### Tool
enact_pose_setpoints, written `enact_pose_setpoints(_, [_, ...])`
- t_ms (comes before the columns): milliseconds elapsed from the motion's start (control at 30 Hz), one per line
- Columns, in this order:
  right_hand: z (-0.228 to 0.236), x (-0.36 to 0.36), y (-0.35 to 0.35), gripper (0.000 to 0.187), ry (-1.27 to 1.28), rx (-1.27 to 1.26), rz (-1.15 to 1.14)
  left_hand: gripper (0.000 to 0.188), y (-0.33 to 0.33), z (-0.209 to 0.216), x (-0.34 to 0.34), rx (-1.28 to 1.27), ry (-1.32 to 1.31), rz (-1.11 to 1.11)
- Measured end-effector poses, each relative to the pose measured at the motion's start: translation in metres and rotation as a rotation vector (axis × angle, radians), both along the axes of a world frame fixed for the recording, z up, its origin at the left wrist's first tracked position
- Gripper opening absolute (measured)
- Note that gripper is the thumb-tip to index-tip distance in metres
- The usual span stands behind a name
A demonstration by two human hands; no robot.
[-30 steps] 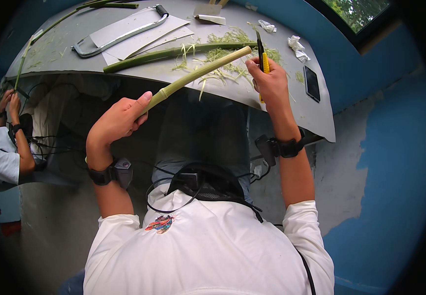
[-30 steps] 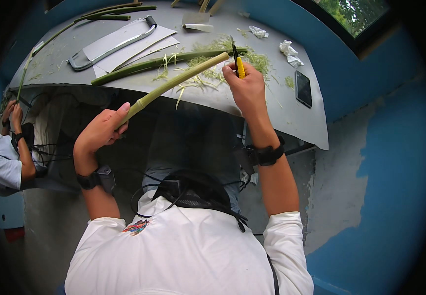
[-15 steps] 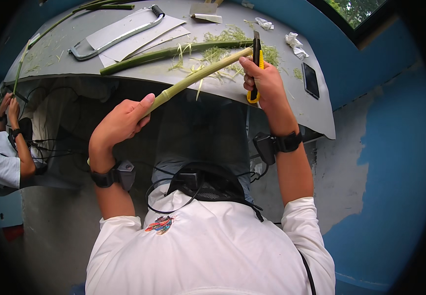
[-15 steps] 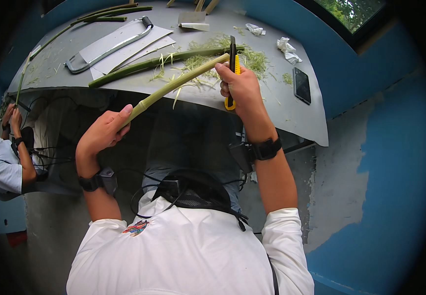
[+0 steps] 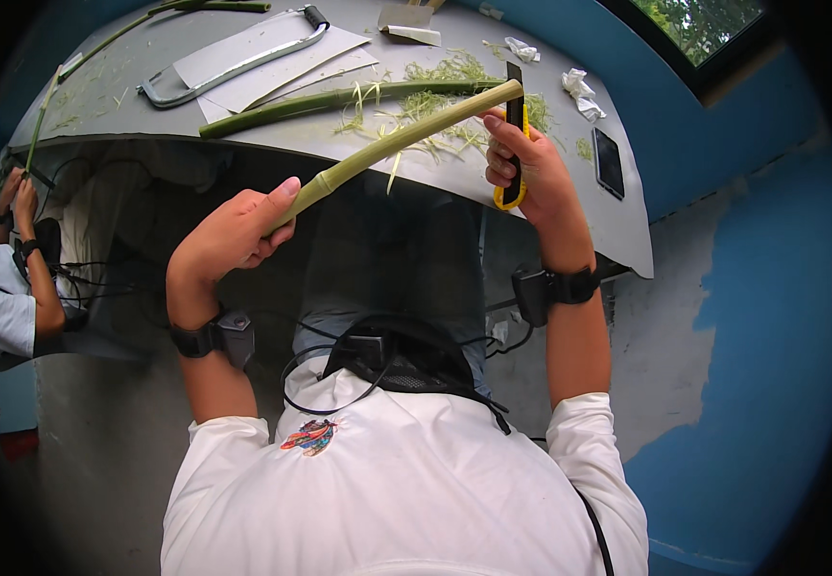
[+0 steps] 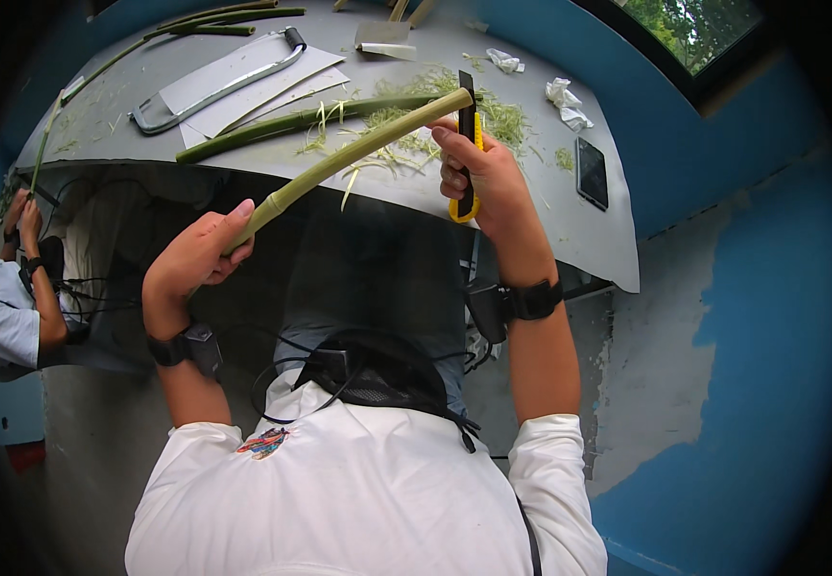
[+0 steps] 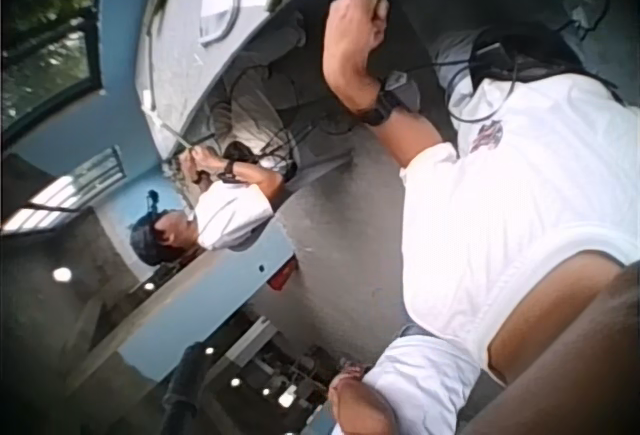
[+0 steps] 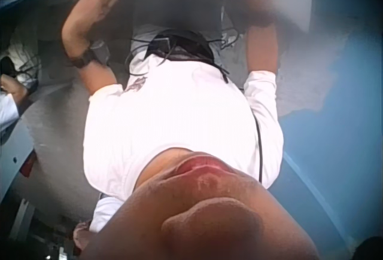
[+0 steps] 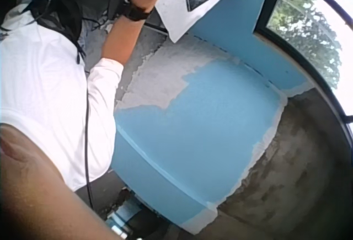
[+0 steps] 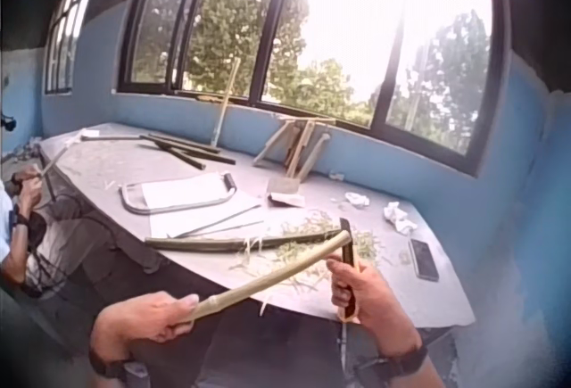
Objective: Peeling the outer green skin of plant stalks using a small peeling knife.
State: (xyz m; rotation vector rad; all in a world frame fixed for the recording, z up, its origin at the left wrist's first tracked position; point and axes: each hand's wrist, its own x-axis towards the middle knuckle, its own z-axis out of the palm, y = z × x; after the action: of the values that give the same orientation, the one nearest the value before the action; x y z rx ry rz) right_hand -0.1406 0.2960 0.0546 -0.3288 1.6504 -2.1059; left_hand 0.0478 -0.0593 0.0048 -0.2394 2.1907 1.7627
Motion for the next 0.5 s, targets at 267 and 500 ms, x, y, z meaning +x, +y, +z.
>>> enact_pose_setpoints(267, [0.0004,-0.0052,0.0019,0.026,0.024,-0.046,-0.010,0.077,-0.0044,-0.0004,0.0023,0.027,-0.019,0.009])
enact_pose_setpoints(500, [0.0053,-0.0029,0.0009,0.030,0.018,-0.100,0.011,0.077,-0.0025,-0.0022,-0.0009,-0.001,-0.027,0.017])
